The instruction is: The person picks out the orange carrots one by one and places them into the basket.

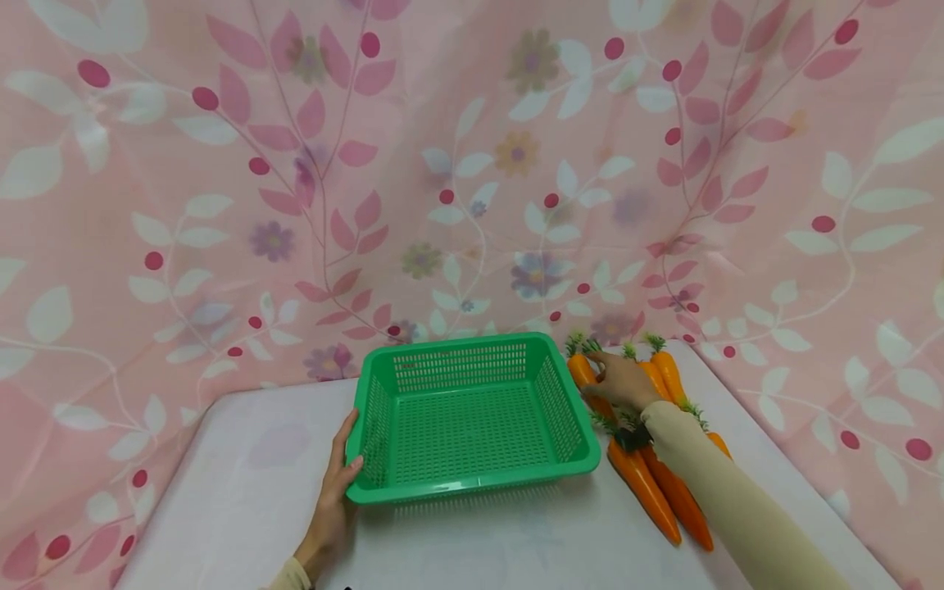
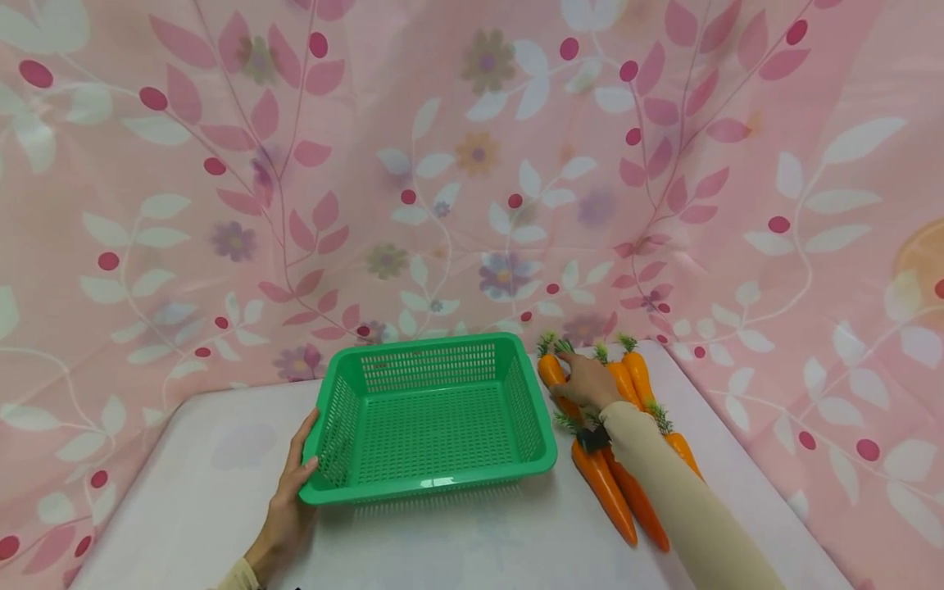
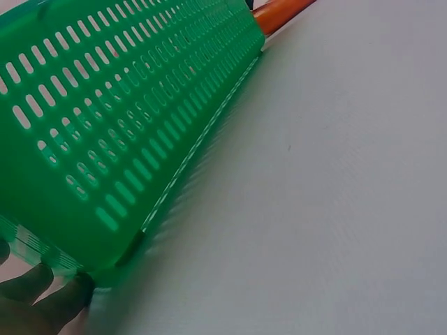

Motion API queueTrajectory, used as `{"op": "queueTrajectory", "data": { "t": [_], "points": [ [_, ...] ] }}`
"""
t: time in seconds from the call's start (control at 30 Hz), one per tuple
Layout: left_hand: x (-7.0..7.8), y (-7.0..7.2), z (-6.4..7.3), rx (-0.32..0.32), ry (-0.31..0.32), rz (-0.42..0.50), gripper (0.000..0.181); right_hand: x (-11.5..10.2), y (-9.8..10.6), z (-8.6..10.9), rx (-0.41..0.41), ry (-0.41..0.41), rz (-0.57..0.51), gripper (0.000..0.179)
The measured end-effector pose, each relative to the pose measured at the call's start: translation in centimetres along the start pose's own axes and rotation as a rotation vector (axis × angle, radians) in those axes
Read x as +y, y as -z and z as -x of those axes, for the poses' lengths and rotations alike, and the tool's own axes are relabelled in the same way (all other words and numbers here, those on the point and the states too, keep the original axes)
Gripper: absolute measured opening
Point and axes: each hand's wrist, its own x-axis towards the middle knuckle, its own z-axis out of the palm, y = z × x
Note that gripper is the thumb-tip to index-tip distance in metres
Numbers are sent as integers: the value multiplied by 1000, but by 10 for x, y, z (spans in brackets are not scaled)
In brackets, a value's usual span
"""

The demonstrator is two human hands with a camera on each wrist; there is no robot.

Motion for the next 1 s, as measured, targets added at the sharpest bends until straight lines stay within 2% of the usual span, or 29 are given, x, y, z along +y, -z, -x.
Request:
{"op": "queueTrajectory", "data": {
  "t": [0.13,0.27,0.53,0.8,0.9,1.0],
  "points": [
    [-1,0,0,13,6,-17,64,-4,4,-5,-87,-16,-65,77],
    [-1,0,0,21,10,-18,64,-7,6,-12,-144,-49,-83,79],
    [-3,0,-1,48,13,-56,62,-11,3,-17,-112,-37,-45,66],
    [-4,-1,0,58,6,-56,61,-9,3,-20,-105,7,-71,77],
    [-4,-2,0,57,-2,-53,60,-6,5,-21,-125,0,-137,73],
    [-3,-1,0,59,-2,-60,60,-5,8,-19,-153,-17,-269,73]
  ]
}}
